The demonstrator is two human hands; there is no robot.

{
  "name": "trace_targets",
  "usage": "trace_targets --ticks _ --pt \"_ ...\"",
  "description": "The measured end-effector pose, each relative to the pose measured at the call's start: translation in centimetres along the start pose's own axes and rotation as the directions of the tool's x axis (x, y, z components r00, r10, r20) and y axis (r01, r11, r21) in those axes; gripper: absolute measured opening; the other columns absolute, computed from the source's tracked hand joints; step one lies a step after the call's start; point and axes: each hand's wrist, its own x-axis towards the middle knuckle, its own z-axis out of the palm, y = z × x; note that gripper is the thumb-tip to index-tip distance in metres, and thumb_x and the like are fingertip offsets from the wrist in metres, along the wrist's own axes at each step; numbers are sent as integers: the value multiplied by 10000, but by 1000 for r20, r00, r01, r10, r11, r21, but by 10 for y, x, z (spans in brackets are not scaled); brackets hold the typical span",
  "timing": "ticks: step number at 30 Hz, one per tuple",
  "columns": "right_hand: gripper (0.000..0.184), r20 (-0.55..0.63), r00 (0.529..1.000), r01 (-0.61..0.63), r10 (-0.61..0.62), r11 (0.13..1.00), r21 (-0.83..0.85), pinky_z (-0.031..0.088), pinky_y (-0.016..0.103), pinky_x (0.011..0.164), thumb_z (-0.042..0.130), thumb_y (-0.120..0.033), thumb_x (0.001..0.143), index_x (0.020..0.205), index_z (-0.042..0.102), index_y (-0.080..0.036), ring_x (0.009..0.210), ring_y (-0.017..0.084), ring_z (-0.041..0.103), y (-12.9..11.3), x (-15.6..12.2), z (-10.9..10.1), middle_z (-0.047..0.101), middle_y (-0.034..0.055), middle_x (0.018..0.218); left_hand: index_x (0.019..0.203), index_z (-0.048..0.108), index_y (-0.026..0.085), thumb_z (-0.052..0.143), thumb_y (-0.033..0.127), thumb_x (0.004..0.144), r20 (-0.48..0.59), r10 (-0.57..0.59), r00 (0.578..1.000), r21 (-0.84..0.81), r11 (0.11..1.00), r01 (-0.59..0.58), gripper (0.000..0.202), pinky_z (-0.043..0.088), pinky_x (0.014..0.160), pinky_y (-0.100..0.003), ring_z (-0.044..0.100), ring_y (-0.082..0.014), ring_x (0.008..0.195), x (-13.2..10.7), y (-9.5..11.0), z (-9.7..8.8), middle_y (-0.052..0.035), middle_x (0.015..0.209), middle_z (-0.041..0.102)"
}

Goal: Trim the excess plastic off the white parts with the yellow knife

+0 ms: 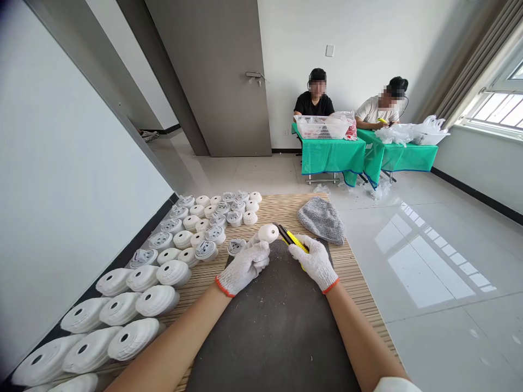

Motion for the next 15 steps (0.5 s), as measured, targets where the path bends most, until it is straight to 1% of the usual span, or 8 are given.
trace_targets --ticks 3,6,9,15 --pt "361 1 1000 8 -8 1000 -12 413 227 528 628 -466 896 1096 747 -191 596 121 538 0 0 0 645 -1 737 948 607 168 780 226 780 -1 -1 1000 -3 1000 1 249 235 480 -163 207 -38 532 0 1 1 88 658 290" --pt "409 -6 1000 15 -15 1000 -18 411 225 530 659 -471 874 1156 749 -191 601 123 525 1 0 1 626 -8 727 966 609 172 821 290 775 -13 13 1000 -23 1000 -13 308 248 476 -155 236 -35 533 1 2 2 85 662 321" --pt "453 -1 1000 17 -17 1000 -15 416 224 534 678 -477 857 1201 741 -189 597 120 516 0 0 1 622 -10 735 951 596 177 853 280 739 -24 18 1000 -47 999 -19 349 245 467 -145 272 -25 531 0 2 3 80 682 353" --pt "442 8 1000 7 -7 1000 -24 406 223 518 672 -474 847 1169 744 -181 571 121 511 0 0 1 616 -6 714 946 578 183 858 244 719 -27 21 999 -57 998 -22 365 239 461 -142 284 -22 520 -1 4 5 84 672 352"
